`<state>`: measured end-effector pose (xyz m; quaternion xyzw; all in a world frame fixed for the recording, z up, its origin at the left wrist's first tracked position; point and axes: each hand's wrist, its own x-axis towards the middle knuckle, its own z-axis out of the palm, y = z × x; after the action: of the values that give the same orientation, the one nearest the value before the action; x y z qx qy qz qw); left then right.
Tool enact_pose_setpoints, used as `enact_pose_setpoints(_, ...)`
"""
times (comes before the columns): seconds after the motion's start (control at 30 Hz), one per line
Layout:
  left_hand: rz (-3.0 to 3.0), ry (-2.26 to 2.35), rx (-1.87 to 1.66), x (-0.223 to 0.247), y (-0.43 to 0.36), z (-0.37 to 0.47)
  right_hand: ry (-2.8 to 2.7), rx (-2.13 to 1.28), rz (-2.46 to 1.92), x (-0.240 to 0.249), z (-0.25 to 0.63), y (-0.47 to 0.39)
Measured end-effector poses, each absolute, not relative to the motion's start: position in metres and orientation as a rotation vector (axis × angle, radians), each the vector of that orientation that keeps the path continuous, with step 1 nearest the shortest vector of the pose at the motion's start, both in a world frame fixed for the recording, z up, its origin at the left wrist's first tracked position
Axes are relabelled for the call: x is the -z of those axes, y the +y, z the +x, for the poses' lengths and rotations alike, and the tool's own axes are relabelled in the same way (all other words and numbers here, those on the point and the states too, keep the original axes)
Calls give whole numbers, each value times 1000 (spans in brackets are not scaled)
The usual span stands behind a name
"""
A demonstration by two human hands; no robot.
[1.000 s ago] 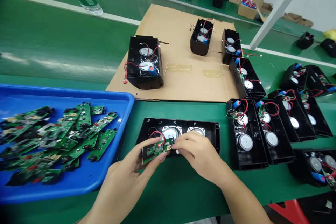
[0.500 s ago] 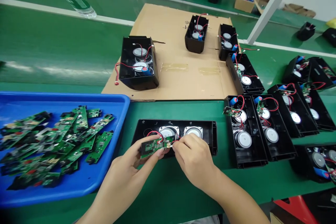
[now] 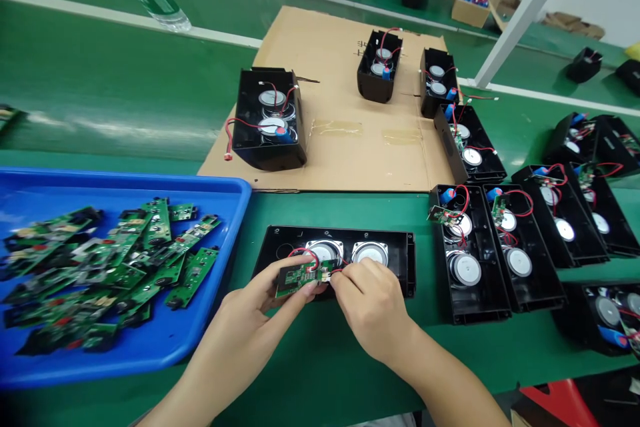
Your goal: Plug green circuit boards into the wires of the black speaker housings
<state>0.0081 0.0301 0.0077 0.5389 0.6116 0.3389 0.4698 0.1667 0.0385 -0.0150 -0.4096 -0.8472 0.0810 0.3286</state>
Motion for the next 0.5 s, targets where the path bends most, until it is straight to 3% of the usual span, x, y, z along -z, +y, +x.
enact_pose_setpoints(0.17, 1219, 1382, -842, -6, 32, 6, -2310, 13, -1034, 17, 163, 37)
enact_pose_setpoints(0.5, 1180, 1248, -834, -5, 31, 0, -2183, 46, -1059, 25, 159, 34)
